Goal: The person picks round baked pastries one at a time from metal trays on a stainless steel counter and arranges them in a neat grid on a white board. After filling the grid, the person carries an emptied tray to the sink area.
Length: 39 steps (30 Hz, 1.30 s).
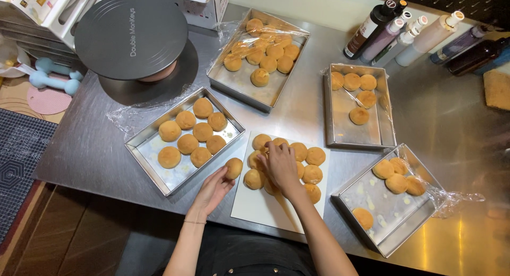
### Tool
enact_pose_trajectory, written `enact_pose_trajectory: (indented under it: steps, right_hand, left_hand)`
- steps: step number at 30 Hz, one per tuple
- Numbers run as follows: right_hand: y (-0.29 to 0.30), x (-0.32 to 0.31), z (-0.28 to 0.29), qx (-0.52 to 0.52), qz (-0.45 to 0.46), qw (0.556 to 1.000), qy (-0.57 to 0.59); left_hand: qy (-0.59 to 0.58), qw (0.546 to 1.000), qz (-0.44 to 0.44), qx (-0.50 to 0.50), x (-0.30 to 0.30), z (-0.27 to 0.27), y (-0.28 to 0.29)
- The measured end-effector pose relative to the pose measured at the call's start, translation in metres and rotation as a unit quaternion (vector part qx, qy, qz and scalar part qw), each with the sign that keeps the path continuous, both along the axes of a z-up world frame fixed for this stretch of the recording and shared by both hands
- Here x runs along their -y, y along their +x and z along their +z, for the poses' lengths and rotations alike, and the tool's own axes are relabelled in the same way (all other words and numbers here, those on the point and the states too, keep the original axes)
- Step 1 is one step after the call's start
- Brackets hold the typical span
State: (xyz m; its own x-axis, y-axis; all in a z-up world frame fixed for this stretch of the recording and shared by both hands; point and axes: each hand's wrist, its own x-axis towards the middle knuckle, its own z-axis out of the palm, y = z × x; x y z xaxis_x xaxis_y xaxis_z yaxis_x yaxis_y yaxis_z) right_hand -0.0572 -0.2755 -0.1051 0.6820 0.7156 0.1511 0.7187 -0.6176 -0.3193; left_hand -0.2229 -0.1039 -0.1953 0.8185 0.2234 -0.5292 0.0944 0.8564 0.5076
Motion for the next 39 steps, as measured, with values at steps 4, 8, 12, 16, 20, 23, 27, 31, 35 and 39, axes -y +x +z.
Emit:
enact_pose_trajectory:
  steps: [4, 8, 12, 16, 20, 23, 27, 31, 35, 39]
  right_hand:
    - [-0.006, 0.023, 0.033, -0.069, -0.084, 0.985, 0.132]
    - [-0.011, 0.047, 0.034, -0.119, -0.14, 0.966, 0.18]
    - [-0.018, 0.067, 0.017, -0.146, -0.178, 0.949, 0.215]
    - [-0.029, 0.075, 0.032, -0.238, -0.23, 0.914, 0.233]
    - [-0.036, 0.091, 0.026, -0.201, -0.236, 0.923, 0.228]
    - [-0.038, 0.101, 0.027, -0.177, -0.246, 0.926, 0.226]
    - [-0.041, 0.109, 0.021, -0.214, -0.276, 0.901, 0.258]
    - [-0.053, 0.087, 0.029, -0.238, -0.262, 0.901, 0.25]
    - [-0.059, 0.052, 0.026, -0.359, -0.176, 0.888, 0.224]
    - [-0.053, 0.021, 0.016, -0.175, -0.138, 0.971, 0.087]
  left_hand:
    - [-0.041, 0.999, -0.006, 0.016, 0.011, 0.042, 0.021]
    - [0.162, 0.986, -0.023, -0.034, 0.023, 0.034, 0.049]
    - [0.365, 0.927, -0.058, -0.071, 0.031, 0.06, 0.073]
    - [0.458, 0.873, -0.123, -0.113, 0.033, 0.08, 0.074]
    - [0.602, 0.781, -0.115, -0.12, 0.032, 0.068, 0.068]
    - [0.626, 0.761, -0.106, -0.135, 0.031, 0.066, 0.068]
    - [0.602, 0.769, -0.124, -0.175, 0.031, 0.074, 0.076]
    - [0.533, 0.806, -0.149, -0.207, 0.03, 0.074, 0.082]
    - [0.565, 0.802, -0.112, -0.16, 0.029, 0.065, 0.081]
    - [0.554, 0.811, -0.121, -0.147, 0.027, 0.074, 0.082]
